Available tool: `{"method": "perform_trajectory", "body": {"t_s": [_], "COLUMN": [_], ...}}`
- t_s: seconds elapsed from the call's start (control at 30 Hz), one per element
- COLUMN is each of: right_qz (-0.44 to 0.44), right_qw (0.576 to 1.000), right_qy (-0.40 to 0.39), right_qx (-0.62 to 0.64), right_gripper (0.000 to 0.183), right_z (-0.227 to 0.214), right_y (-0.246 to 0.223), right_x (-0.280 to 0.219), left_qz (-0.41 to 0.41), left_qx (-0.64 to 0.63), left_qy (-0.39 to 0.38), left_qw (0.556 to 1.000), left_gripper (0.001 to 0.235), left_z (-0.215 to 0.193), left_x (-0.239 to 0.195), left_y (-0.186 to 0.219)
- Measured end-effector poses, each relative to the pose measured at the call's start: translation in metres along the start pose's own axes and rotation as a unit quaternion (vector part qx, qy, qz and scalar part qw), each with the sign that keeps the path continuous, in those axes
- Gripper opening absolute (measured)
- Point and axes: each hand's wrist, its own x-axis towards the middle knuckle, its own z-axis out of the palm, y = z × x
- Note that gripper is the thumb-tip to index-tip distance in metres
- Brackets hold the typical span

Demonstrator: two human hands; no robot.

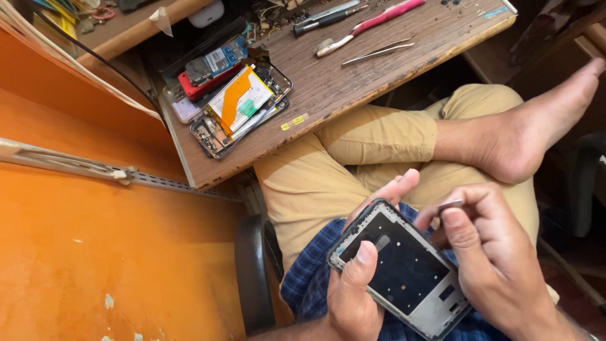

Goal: The person cleans the inside of a disassembled smartphone frame using a small brush and a cloth. They scrub the edges and corners, then wipe the surface to remove residue.

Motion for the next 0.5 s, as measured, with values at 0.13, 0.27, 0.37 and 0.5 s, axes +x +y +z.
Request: {"method": "perform_trajectory", "body": {"t_s": [0.13, 0.27, 0.37, 0.5], "right_qz": [-0.021, -0.117, -0.222, -0.278], "right_qw": [0.985, 0.958, 0.936, 0.819], "right_qy": [0.007, 0.024, -0.117, -0.338], "right_qx": [-0.173, -0.259, -0.248, -0.370], "right_gripper": [0.019, 0.023, 0.019, 0.025], "right_z": [-0.009, -0.031, -0.063, -0.067], "right_y": [0.000, -0.020, -0.037, -0.052], "right_x": [0.001, 0.015, 0.030, 0.036], "left_qz": [-0.008, 0.015, -0.196, -0.462], "left_qx": [0.147, 0.118, -0.274, -0.154], "left_qy": [-0.056, -0.283, -0.236, -0.183], "left_qw": [0.987, 0.952, 0.912, 0.854], "left_gripper": [0.093, 0.116, 0.124, 0.115], "left_z": [0.005, -0.004, -0.025, -0.093], "left_x": [0.009, 0.017, 0.008, 0.026], "left_y": [0.008, 0.001, -0.015, -0.056]}}
